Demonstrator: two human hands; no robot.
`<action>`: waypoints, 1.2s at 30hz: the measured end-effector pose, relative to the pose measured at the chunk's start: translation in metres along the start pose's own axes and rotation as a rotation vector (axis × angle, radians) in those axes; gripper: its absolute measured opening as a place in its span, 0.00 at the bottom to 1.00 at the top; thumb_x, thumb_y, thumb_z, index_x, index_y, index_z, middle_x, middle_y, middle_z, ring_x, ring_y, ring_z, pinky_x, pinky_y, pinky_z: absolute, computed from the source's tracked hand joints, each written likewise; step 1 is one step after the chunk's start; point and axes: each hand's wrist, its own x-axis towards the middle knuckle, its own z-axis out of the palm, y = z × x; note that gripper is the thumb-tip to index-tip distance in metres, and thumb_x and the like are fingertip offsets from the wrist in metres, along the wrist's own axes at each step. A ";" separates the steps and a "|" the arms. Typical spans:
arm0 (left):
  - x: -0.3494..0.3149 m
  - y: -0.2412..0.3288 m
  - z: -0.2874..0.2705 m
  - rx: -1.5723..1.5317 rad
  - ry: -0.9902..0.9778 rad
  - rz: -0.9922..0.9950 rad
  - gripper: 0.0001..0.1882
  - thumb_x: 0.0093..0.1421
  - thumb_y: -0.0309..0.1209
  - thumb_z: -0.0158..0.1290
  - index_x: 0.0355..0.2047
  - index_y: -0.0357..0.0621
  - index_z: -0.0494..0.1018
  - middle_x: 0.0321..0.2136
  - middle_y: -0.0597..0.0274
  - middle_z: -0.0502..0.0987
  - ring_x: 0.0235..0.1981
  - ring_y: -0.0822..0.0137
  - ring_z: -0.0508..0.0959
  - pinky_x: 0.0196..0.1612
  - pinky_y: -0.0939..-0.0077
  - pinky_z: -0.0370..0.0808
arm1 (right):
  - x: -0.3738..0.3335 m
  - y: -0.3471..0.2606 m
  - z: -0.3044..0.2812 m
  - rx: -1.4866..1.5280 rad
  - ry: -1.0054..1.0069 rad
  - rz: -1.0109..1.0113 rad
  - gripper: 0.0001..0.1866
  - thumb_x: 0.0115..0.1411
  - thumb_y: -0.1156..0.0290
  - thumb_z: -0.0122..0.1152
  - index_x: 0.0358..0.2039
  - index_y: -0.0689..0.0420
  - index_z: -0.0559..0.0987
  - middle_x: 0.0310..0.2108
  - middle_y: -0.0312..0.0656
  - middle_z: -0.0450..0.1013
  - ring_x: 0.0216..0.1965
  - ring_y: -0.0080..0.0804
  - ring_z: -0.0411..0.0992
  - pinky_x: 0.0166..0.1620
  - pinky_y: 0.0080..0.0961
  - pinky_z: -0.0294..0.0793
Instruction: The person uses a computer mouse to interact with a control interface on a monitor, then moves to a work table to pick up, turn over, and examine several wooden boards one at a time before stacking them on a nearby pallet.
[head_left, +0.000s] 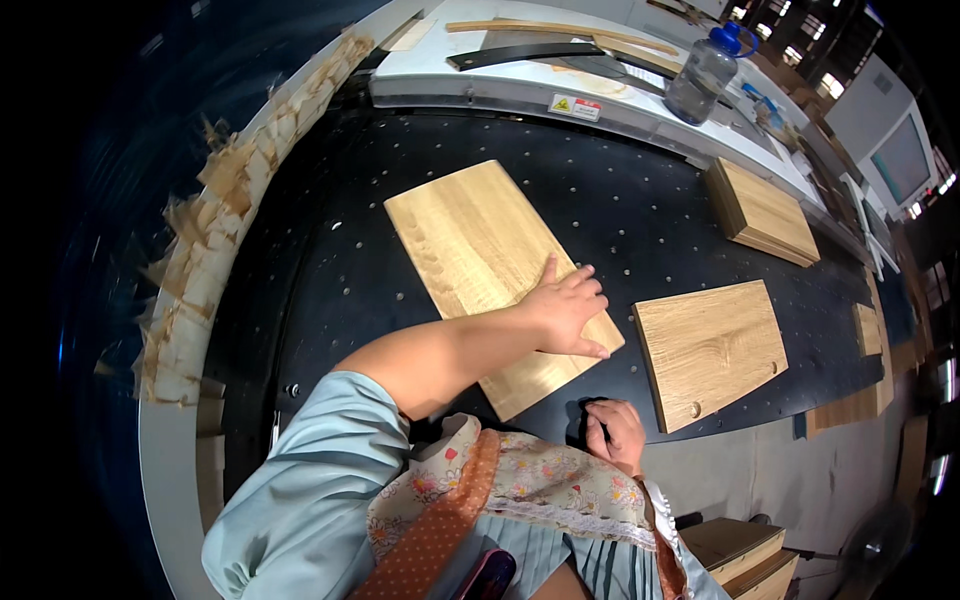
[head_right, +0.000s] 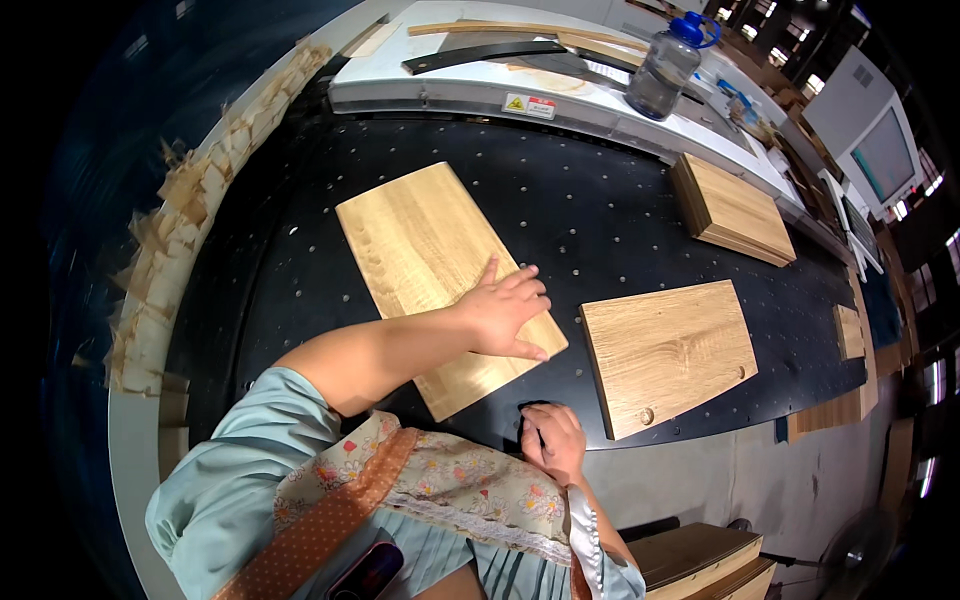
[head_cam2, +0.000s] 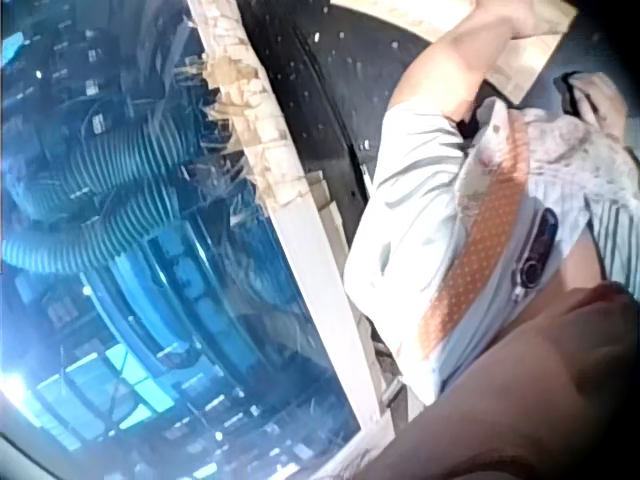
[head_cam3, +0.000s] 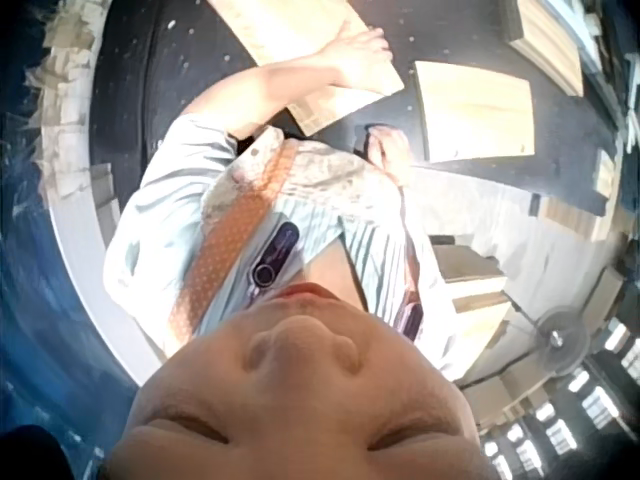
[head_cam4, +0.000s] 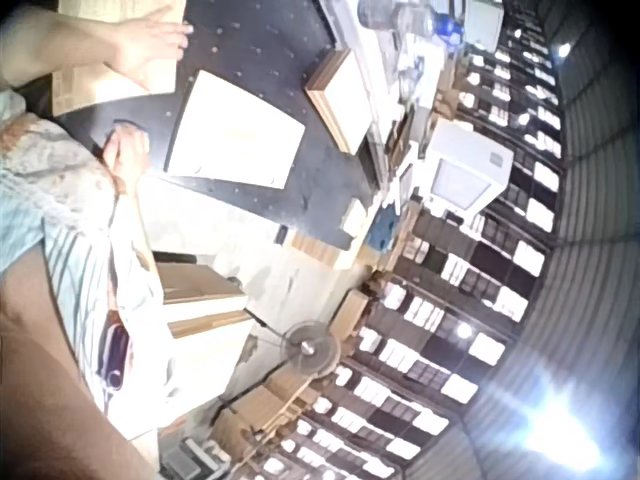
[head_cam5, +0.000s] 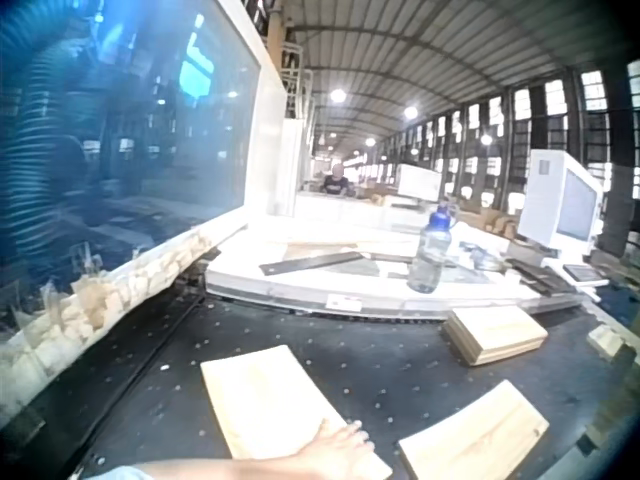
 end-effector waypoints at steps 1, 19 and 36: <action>-0.007 -0.005 -0.004 -0.034 -0.040 0.099 0.37 0.52 0.60 0.47 0.55 0.47 0.64 0.58 0.56 0.61 0.65 0.58 0.49 0.63 0.39 0.37 | 0.000 0.000 0.000 -0.010 0.010 -0.014 0.08 0.47 0.81 0.58 0.30 0.60 0.78 0.29 0.46 0.75 0.30 0.43 0.73 0.35 0.32 0.73; -0.143 -0.089 -0.027 0.229 0.120 -0.691 0.40 0.53 0.54 0.52 0.61 0.47 0.55 0.64 0.49 0.49 0.66 0.51 0.46 0.63 0.43 0.44 | 0.005 -0.010 -0.004 0.134 -0.038 0.043 0.07 0.47 0.81 0.58 0.29 0.60 0.77 0.26 0.46 0.74 0.28 0.43 0.72 0.33 0.31 0.72; -0.019 -0.195 -0.060 0.241 0.081 -0.581 0.44 0.52 0.65 0.45 0.64 0.58 0.50 0.65 0.54 0.46 0.66 0.53 0.43 0.62 0.37 0.42 | 0.003 0.004 0.003 -0.020 -0.008 0.004 0.12 0.41 0.84 0.61 0.29 0.58 0.78 0.26 0.43 0.74 0.26 0.39 0.73 0.30 0.28 0.72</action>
